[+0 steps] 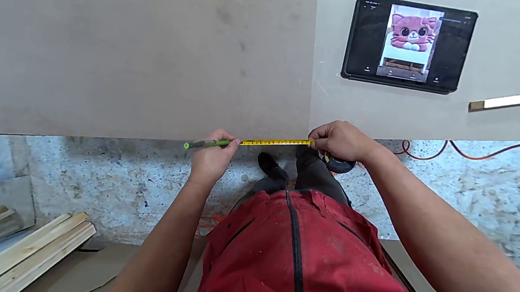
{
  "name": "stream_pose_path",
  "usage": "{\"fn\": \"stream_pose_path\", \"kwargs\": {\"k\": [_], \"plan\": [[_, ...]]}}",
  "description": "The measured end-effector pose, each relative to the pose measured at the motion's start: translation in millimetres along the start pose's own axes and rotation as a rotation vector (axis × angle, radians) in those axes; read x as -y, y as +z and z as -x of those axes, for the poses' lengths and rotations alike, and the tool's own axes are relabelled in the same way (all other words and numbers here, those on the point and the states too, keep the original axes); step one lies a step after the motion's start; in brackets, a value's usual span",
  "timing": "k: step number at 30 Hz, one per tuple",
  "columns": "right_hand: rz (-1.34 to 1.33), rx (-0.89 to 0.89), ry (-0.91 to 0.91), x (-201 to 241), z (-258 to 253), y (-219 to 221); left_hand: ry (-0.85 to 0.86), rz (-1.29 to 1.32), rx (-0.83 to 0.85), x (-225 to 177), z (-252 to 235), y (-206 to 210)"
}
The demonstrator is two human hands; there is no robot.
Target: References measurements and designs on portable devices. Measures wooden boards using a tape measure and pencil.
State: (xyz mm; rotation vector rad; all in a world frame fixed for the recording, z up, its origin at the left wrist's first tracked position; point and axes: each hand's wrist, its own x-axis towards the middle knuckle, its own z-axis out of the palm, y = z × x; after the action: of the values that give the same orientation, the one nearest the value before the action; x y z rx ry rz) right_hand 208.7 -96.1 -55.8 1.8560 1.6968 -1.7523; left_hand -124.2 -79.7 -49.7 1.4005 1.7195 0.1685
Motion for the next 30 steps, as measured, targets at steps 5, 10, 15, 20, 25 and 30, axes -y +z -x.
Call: {"fn": "stream_pose_path", "kwargs": {"k": [5, 10, 15, 20, 25, 30], "plan": [[0.01, 0.001, 0.006, 2.3, 0.3, 0.9, 0.041, -0.056, 0.043, 1.1, 0.4, -4.6], [0.002, 0.005, -0.011, 1.9, 3.9, 1.8, 0.141, -0.131, 0.04, 2.4, 4.9, -8.0], [0.034, -0.005, -0.041, 0.3, 3.3, 1.3, 0.119, 0.054, 0.002, 9.5, 1.1, -0.1], [0.052, 0.012, -0.061, -1.1, 1.5, 0.0, 0.138, -0.04, 0.036, 17.1, -3.6, -3.4], [0.051, 0.01, -0.058, -1.2, -0.6, 1.1, 0.144, 0.07, 0.013, 18.6, -3.8, -1.6], [0.058, 0.016, -0.057, 1.5, -1.1, -0.1, 0.091, -0.038, 0.094, 8.9, -9.7, -11.2]]}}
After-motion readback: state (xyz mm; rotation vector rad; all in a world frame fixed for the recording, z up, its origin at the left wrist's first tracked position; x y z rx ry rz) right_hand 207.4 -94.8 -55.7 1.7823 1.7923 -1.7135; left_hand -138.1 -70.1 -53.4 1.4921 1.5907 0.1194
